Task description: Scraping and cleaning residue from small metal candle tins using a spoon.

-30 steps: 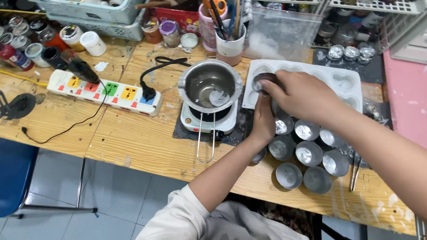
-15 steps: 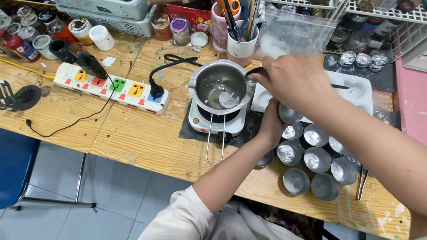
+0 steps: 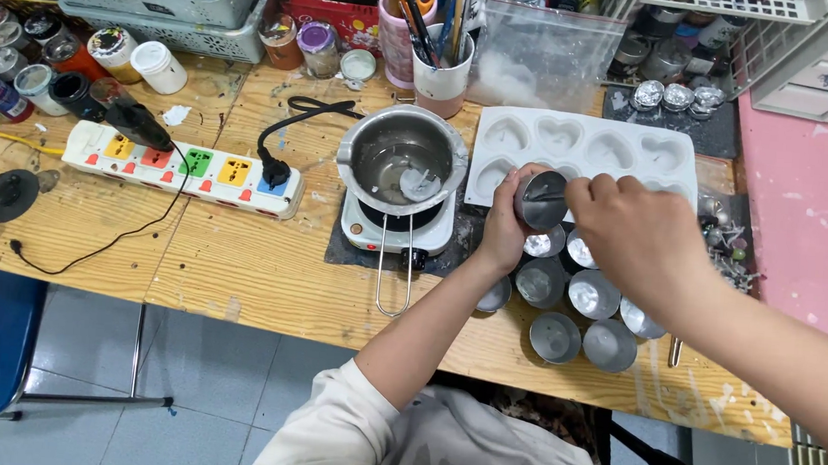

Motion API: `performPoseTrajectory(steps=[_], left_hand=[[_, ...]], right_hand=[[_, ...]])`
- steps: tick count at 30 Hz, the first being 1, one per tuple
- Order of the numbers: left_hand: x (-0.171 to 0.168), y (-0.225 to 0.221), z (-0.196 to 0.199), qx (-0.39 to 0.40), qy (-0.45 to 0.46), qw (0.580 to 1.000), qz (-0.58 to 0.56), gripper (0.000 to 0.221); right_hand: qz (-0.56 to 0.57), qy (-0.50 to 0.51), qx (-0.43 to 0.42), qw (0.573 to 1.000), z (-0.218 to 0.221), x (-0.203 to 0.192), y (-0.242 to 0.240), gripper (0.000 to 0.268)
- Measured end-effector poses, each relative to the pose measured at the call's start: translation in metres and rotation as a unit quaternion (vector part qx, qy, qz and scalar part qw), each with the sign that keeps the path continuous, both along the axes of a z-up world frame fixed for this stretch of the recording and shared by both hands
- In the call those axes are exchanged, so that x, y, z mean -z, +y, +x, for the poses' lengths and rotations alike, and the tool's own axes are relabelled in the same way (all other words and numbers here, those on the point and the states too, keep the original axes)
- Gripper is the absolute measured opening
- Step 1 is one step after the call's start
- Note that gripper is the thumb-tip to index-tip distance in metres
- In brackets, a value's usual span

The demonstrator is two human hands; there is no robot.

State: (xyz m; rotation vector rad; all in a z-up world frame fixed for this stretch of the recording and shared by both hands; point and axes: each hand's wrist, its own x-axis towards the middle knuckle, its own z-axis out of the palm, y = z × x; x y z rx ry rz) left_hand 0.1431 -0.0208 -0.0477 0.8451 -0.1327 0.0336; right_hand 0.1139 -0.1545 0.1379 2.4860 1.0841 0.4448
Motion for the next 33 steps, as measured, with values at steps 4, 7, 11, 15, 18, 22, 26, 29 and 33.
performPoseTrajectory(steps=[4, 7, 11, 15, 18, 22, 26, 29, 33], left_hand=[[0.003, -0.004, 0.002, 0.003, -0.012, 0.999, -0.040, 0.052], [0.005, -0.001, 0.003, -0.007, -0.015, 0.999, -0.044, 0.052], [0.008, -0.003, -0.001, -0.054, -0.074, 0.996, 0.009, 0.053], [-0.003, -0.002, -0.006, -0.063, -0.098, 0.991, 0.067, 0.053], [-0.001, -0.004, -0.006, -0.058, -0.099, 0.991, 0.074, 0.053], [-0.008, -0.005, -0.013, -0.092, -0.144, 0.982, 0.076, 0.050], [-0.018, -0.001, -0.020, -0.147, -0.178, 0.961, 0.151, 0.054], [-0.022, -0.002, -0.018, -0.112, -0.152, 0.975, 0.116, 0.053], [0.002, -0.003, -0.006, -0.076, -0.141, 0.985, 0.056, 0.048]], right_hand=[[-0.013, -0.057, -0.007, 0.998, -0.001, 0.018, 0.002, 0.016], [-0.019, -0.072, -0.030, 0.997, 0.002, 0.018, 0.002, 0.017], [-0.021, -0.045, -0.068, 0.996, 0.006, 0.024, -0.002, 0.015], [-0.027, -0.016, -0.096, 0.995, 0.009, 0.023, -0.006, 0.011], [-0.010, 0.025, -0.097, 0.995, 0.012, 0.026, -0.008, 0.010], [0.016, 0.086, -0.066, 0.994, 0.010, 0.032, -0.009, 0.009], [0.070, 0.156, -0.032, 0.985, 0.006, 0.041, -0.010, 0.013], [0.091, 0.174, -0.030, 0.980, 0.005, 0.044, -0.010, 0.013], [0.104, 0.199, -0.008, 0.974, 0.005, 0.037, -0.003, 0.009]])
